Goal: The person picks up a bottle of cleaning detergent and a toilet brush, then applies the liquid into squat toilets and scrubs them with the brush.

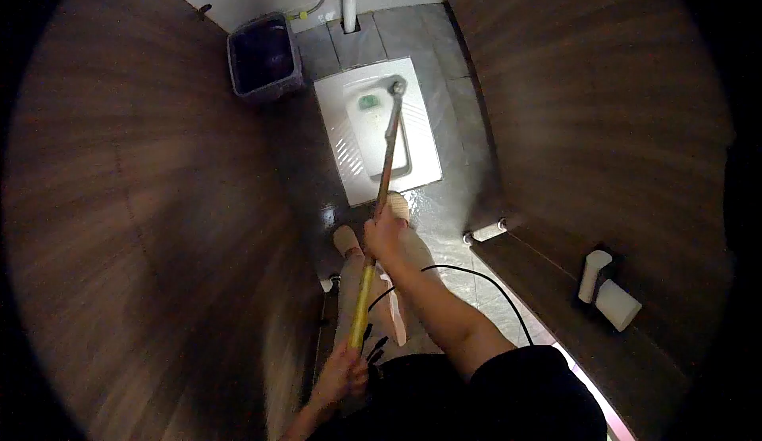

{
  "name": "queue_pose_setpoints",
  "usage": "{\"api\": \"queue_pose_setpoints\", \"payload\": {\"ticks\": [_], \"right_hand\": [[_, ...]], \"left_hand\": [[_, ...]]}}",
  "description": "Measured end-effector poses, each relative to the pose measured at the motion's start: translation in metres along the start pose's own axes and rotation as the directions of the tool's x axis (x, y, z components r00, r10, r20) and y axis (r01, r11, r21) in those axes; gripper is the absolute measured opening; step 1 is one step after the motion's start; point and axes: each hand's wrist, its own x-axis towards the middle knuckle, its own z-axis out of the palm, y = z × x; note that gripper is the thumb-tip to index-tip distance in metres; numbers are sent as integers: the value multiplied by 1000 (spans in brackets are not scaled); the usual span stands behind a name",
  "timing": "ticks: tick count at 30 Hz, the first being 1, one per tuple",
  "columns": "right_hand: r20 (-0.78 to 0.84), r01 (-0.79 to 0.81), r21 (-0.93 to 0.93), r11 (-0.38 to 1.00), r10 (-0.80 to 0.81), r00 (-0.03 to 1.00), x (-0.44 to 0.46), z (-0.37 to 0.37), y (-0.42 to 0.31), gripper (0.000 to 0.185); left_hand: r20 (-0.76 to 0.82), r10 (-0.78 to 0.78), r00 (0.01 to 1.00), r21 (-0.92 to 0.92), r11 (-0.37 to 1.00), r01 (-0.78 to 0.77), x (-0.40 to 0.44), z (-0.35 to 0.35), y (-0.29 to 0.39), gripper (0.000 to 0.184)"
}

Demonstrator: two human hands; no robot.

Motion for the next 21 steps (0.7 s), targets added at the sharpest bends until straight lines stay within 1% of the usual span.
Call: {"api": "queue_pose_setpoints", "payload": {"ticks": [1,3,4,6,7,9,10,12,13,14,15,16,17,18,19,20,21], "right_hand": [[6,-8,0,1000,8,1000,-13,4,3,37],[-4,25,-103,994,-26,1000,-28,13,7,33],[1,25,-102,995,-25,1000,-21,19,14,33],[64,-44,-38,998,47,997,4,35,22,38],[69,-50,-45,998,53,996,24,38,22,38],[196,-186,-130,974,209,958,61,44,12,47],[203,-198,-136,971,223,953,48,42,22,47],[184,-143,-193,971,179,966,15,44,41,44],[168,-113,-217,970,151,974,6,51,47,43],[157,-92,-242,966,133,979,-5,59,52,42],[125,-66,-203,977,92,988,-1,58,46,41],[93,-36,-167,985,52,994,4,58,43,41],[60,-3,-132,991,11,998,7,58,38,41],[217,-218,13,976,210,953,29,38,5,43],[269,-297,15,955,282,921,36,40,11,45],[319,-375,9,927,353,880,42,41,17,48],[366,-449,-5,894,419,831,47,42,21,52]], "left_hand": [[-6,-7,1000,-3,1000,7,-7,-1,-5,15],[81,-50,995,-95,994,57,-12,-2,-10,17],[77,-50,996,-98,994,58,-7,-2,-8,17],[45,-124,991,-162,978,130,12,1,12,19],[44,-131,990,-170,976,137,30,1,18,19],[-42,-87,995,-213,974,76,71,-10,24,23],[-48,-101,994,-219,972,88,64,-8,13,23],[7,-103,995,-270,958,101,47,-7,-6,28],[11,-95,995,-273,957,94,46,-21,-15,28],[162,-115,980,-338,927,165,41,-45,-30,30],[308,-124,943,-391,887,244,34,-52,-31,31],[304,-121,945,-400,884,242,43,-55,-31,31],[273,-128,953,-430,870,240,52,-38,-12,28],[249,-153,956,-454,854,255,57,-33,4,26],[247,-158,956,-450,855,257,69,-37,-10,26],[125,104,987,-24,995,-101,82,-36,-22,24],[132,251,959,196,942,-274,79,-36,-31,24]]}}
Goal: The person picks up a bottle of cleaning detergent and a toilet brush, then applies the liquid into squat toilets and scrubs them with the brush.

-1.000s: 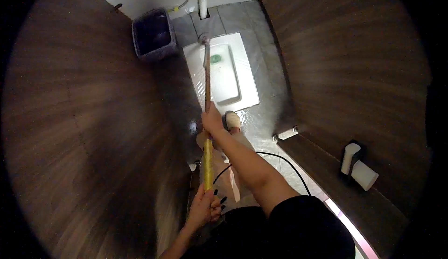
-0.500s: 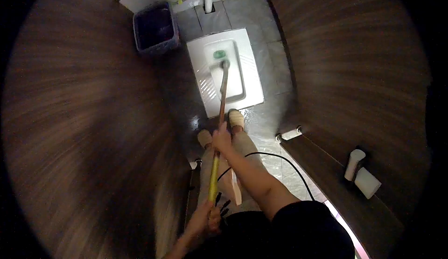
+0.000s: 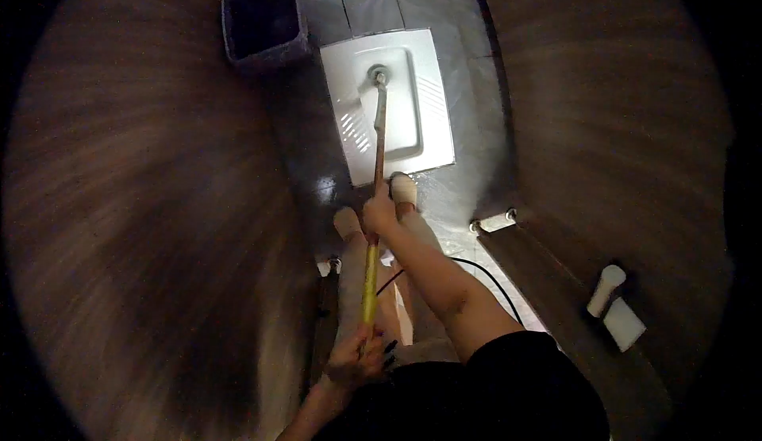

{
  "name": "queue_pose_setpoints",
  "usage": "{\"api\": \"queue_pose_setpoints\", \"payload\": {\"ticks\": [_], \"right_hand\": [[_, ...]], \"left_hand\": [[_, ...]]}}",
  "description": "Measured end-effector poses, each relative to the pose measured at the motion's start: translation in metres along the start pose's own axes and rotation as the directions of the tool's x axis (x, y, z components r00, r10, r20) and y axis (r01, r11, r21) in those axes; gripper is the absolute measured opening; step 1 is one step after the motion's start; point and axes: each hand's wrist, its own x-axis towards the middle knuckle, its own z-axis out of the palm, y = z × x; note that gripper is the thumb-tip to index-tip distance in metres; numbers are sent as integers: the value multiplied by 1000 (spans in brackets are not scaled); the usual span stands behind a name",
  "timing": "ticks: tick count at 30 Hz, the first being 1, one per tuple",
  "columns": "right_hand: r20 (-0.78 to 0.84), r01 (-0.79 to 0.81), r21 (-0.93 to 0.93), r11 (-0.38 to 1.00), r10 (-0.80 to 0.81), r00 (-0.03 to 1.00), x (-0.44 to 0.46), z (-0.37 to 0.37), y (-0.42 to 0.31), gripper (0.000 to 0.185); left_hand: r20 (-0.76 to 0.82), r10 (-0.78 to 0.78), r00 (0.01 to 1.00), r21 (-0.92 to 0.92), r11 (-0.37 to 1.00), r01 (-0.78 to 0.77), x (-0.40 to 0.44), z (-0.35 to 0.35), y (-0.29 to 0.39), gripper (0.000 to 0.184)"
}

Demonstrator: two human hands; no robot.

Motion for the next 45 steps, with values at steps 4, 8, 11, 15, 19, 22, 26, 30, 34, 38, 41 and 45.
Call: {"api": "queue_pose_setpoints", "payload": {"ticks": [4,8,11,15,19,22,26,30,34,38,41,45], "right_hand": [[-149,145,-14,989,-145,978,-48,19,43,49],[-144,156,-266,951,-199,969,23,14,9,48],[-148,179,-310,934,-233,961,32,10,26,47],[-92,116,-180,977,-134,987,25,11,6,48],[-122,125,-311,942,-170,978,104,-5,-21,34],[-17,251,-267,931,-265,964,95,-12,9,34],[-195,221,-167,961,-252,948,-7,12,67,30],[-290,435,-25,900,-423,858,-33,34,102,30],[-113,226,-91,970,-236,965,-21,23,80,42],[-258,319,-195,927,-363,895,-21,39,115,46],[-261,341,-101,935,-356,897,0,38,99,45],[-71,224,-318,921,-259,963,64,18,83,51]], "left_hand": [[264,-440,858,-641,585,497,-52,-7,5,22],[99,-423,901,-651,657,380,10,-2,30,24],[176,-289,941,-668,667,330,17,-5,-2,26],[-9,-325,946,-487,827,279,8,6,29,28],[127,-202,971,-498,834,238,86,-4,61,26],[160,-195,968,-535,806,252,86,10,39,27],[102,-413,905,-316,849,423,-20,-17,-19,26],[39,-464,885,-479,769,424,-45,-20,-46,26],[102,-273,956,-519,806,286,-21,-4,-41,26],[105,-445,889,-444,780,442,-43,-22,-37,26],[75,-409,909,-454,798,397,-12,-19,-28,26],[96,-378,921,-555,747,365,15,-1,1,25]]}}
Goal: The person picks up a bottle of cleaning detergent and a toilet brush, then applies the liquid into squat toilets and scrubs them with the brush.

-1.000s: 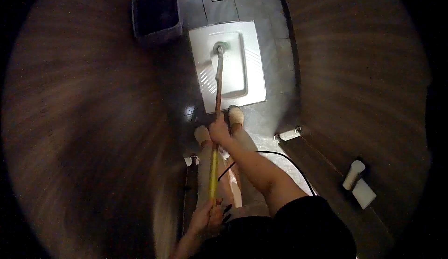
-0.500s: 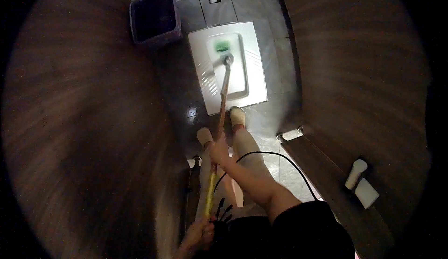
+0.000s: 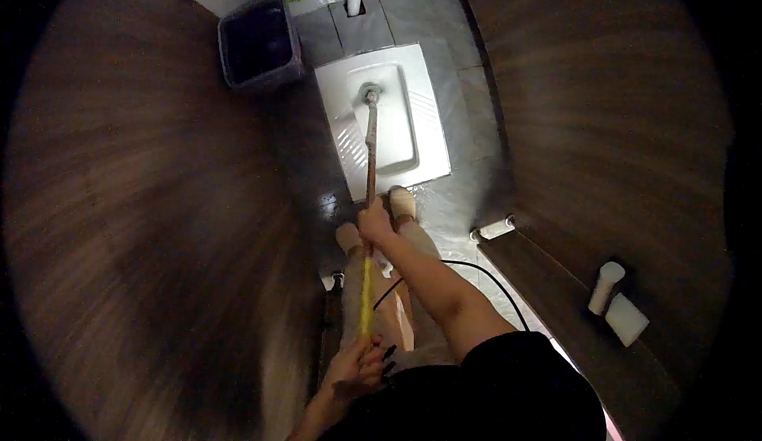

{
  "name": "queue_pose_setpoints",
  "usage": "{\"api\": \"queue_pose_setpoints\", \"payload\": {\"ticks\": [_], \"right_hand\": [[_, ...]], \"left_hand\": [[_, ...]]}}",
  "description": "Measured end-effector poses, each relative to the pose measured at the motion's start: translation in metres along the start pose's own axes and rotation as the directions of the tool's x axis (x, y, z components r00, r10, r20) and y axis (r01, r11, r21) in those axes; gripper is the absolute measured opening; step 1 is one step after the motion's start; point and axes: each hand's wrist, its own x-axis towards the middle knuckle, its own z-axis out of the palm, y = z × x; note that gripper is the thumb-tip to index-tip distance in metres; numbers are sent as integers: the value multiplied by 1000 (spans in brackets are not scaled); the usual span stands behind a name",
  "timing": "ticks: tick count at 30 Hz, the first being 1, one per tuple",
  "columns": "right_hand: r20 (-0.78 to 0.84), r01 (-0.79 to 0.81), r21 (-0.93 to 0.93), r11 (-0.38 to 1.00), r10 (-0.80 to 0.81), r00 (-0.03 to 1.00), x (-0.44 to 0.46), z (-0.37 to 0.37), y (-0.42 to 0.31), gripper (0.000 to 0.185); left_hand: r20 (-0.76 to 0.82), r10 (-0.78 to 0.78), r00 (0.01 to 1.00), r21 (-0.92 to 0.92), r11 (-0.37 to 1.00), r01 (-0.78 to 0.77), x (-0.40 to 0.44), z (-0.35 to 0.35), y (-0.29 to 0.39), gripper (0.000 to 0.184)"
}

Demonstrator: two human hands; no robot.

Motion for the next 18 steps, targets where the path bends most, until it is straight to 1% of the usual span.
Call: {"api": "queue_pose_setpoints", "payload": {"ticks": [1,3,4,5,6,7,8,9,10,11,12,13,14,15,16,17,18], "right_hand": [[-141,102,-28,994,-105,984,-28,0,-8,36],[-273,221,-64,973,-230,934,-41,1,-11,24],[-239,174,-27,984,-176,955,-38,2,-9,26],[-205,131,8,991,-126,971,-36,3,-6,29],[-191,121,38,992,-112,975,-38,9,-1,32],[-183,114,66,991,-101,978,-31,1,-7,35],[-179,119,96,988,-100,979,-27,-11,-20,38],[-216,191,102,976,-166,962,-32,-30,-41,38],[-143,37,484,874,37,989,-48,-56,-56,25],[30,-144,773,618,192,981,-61,-81,-63,12],[146,-100,779,619,-25,989,-51,-107,-52,13],[215,-136,768,626,-52,975,-40,-132,-35,17],[262,-109,706,699,-115,958,-48,-153,-28,20],[308,-199,699,687,-38,951,-62,-167,-22,20],[270,-228,785,575,14,963,-101,-182,-32,20],[251,-235,642,730,90,964,-65,-174,23,19],[345,-379,786,488,161,925,-108,-194,3,19]], "left_hand": [[-12,-17,1000,-9,1000,16,-10,1,6,25],[-42,-87,995,162,982,93,-32,-21,-6,24],[-55,-89,995,159,982,97,-31,-22,-8,24],[-112,-62,992,132,988,76,-29,-25,-13,25],[-145,-5,989,124,992,23,-23,-42,-26,26],[-123,29,992,145,989,-11,-15,-38,-25,26],[109,31,994,45,998,-36,-6,-23,-20,27],[346,62,936,-42,998,-51,-2,-5,-11,27],[371,101,923,-22,995,-100,-9,22,-7,27],[365,146,920,384,876,-291,-26,51,-4,28],[370,202,907,714,562,-417,-41,78,6,28],[423,187,887,885,126,-449,-50,107,38,28],[459,145,877,854,-342,-391,-68,131,76,28],[651,430,625,711,-635,-304,-100,164,91,29],[853,445,274,489,-865,-116,-104,178,121,29],[928,360,98,368,-927,-73,-130,214,143,29],[964,251,-89,255,-966,31,-147,252,165,34]]}}
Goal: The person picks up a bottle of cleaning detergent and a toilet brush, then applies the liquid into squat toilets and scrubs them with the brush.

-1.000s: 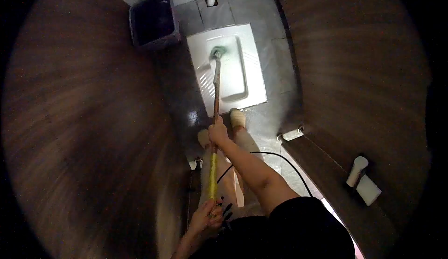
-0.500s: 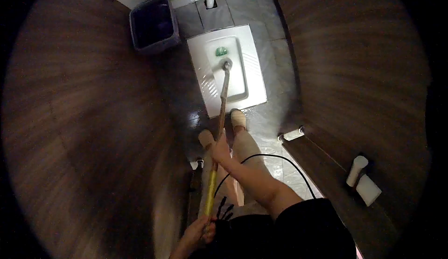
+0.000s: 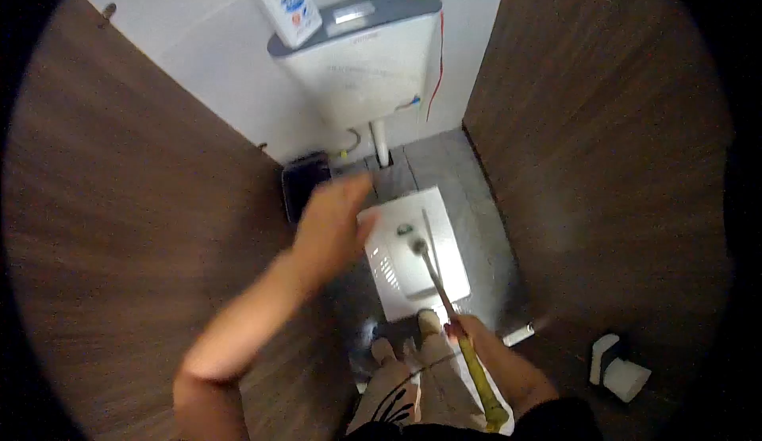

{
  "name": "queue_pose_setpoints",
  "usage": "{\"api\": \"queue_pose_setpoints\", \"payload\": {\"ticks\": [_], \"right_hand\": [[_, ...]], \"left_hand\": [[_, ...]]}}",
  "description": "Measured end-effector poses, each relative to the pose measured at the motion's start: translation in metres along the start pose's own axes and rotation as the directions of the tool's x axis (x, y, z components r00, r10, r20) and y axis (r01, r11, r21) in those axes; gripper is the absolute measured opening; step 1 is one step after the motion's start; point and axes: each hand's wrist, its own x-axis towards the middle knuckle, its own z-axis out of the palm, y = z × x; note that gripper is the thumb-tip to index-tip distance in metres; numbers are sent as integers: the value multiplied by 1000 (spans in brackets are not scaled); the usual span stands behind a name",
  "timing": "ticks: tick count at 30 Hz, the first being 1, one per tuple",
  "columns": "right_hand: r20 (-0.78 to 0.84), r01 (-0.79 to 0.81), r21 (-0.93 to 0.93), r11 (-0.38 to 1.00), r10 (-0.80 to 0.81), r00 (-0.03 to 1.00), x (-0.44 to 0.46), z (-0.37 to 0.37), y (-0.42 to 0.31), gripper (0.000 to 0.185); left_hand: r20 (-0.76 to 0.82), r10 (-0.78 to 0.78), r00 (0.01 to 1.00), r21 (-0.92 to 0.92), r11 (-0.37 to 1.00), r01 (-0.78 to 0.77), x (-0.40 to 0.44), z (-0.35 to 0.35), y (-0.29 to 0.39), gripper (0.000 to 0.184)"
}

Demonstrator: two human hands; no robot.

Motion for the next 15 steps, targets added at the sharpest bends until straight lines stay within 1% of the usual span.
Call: {"api": "queue_pose_setpoints", "payload": {"ticks": [1,2,3,4,5,6,8,9,10,11,12,13,15], "right_hand": [[250,-153,136,979,115,961,5,-25,10,19],[326,-100,66,993,73,943,2,-52,23,19],[164,-37,33,999,31,986,-47,-40,20,18],[92,-37,43,998,33,995,-61,-39,28,18],[124,-91,-39,995,96,988,-63,-57,35,18],[147,-5,-93,996,19,989,-51,-71,55,17],[273,-90,181,979,38,961,-34,-99,89,15],[157,-125,107,986,107,982,-51,-89,79,14],[38,-176,43,984,174,984,-72,-77,67,12],[44,-200,26,980,198,979,-73,-85,65,12],[95,-207,37,978,203,975,-70,-91,62,12],[131,-215,41,976,208,969,-69,-98,59,12],[162,-229,58,972,217,963,-66,-101,60,11]], "left_hand": [[-6,0,1000,129,992,1,43,-19,-3,42],[-62,47,997,225,974,-32,80,-26,3,45],[-110,97,989,314,948,-58,116,-33,-1,48],[-135,129,982,374,925,-70,145,-35,-18,55],[-150,160,976,438,896,-80,173,-31,-29,63],[-147,174,974,450,889,-91,192,-31,-42,63],[-74,3,997,612,790,43,225,-27,-62,79],[-65,20,998,616,788,24,238,-28,-61,79],[-2,-166,986,631,765,130,249,-29,-57,82],[55,-354,934,655,718,234,259,-27,-56,86],[-40,-155,987,666,733,142,261,-15,-69,82],[-28,-165,986,671,728,141,268,-7,-79,82],[-78,-239,968,708,671,223,273,-14,-73,76]]}}
